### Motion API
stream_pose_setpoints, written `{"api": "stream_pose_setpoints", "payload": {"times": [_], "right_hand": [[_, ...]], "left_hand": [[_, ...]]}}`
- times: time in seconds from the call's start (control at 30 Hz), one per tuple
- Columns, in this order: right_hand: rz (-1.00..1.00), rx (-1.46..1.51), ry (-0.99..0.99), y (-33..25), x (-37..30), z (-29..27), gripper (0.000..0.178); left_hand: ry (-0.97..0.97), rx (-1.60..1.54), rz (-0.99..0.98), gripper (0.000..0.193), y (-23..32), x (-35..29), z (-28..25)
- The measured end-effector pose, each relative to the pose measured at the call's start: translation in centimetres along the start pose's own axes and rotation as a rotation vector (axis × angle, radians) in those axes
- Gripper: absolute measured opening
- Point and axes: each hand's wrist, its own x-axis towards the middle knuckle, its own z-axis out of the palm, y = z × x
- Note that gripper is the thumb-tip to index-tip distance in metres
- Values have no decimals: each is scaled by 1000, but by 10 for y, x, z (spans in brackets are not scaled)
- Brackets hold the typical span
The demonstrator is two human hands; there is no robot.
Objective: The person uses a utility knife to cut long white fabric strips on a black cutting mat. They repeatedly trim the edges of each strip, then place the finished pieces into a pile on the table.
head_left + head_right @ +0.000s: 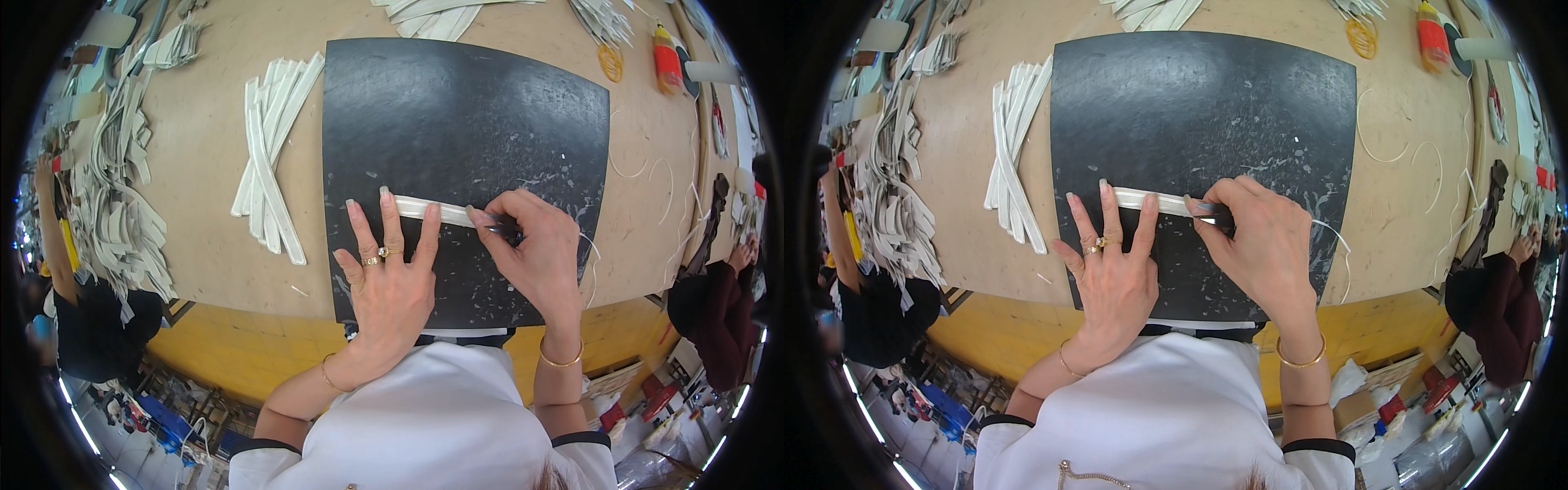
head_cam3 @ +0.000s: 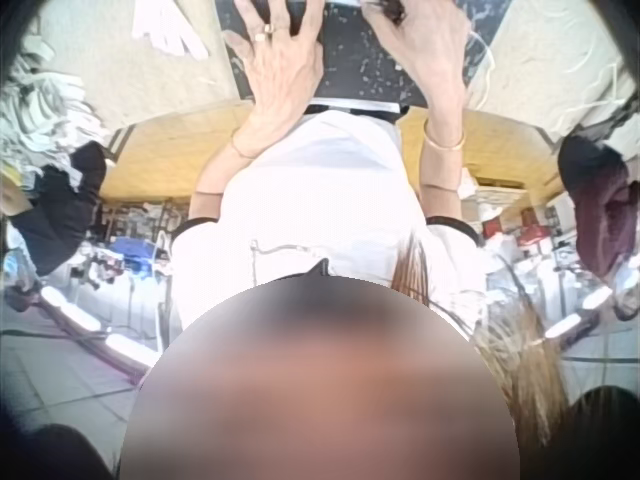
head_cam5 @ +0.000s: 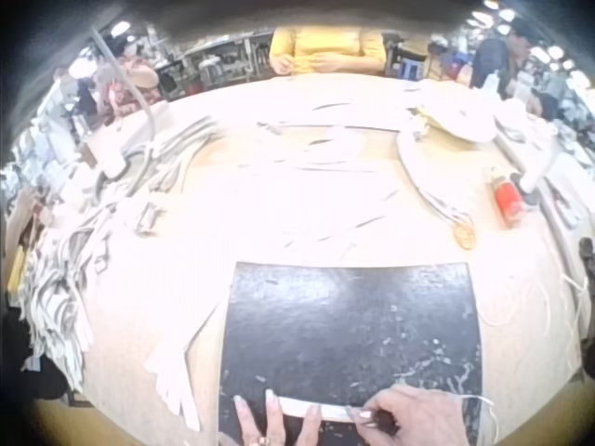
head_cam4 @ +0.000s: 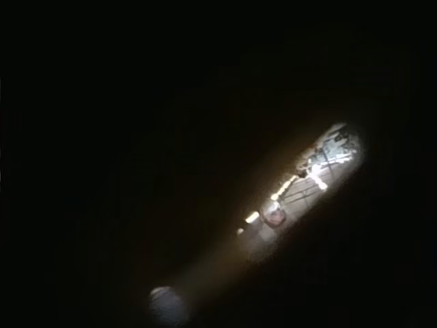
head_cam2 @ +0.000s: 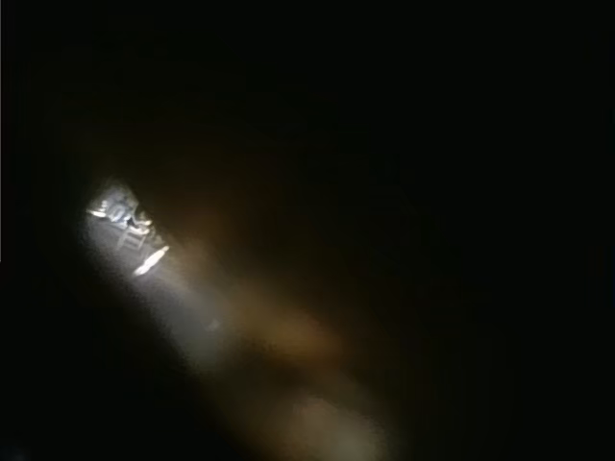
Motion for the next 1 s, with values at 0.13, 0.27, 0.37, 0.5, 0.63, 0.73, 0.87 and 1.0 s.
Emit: {"api": "stream_pose_setpoints", "payload": {"times": [0.13, 0.27, 0.37, 0.5, 0.63, 0.73, 0.87, 1.0], "right_hand": [[1, -31, 9, -1, -2, 2, 22], [-23, -84, 20, -5, -3, 0, 21], [7, -51, -3, -12, -4, -2, 17], [-85, 194, 26, -23, -2, -4, 12], [-43, 236, -5, -18, -1, -16, 11], [43, 148, -34, -4, -1, -20, 13], [116, 135, -37, 10, -8, -17, 16], [137, 122, -61, 16, -9, -15, 16]], "left_hand": [[-5, -34, 45, 70, -10, -3, -1], [25, -80, 112, 63, -15, -5, -3], [-31, -90, 149, 59, -18, -1, -5], [-48, -16, 172, 57, -17, 1, -9], [-49, 17, 174, 58, -15, 2, -11], [-47, -43, 165, 61, -16, 3, -12], [-43, -164, 110, 65, -17, 4, -12], [33, -113, 104, 67, -13, 6, -10]]}}
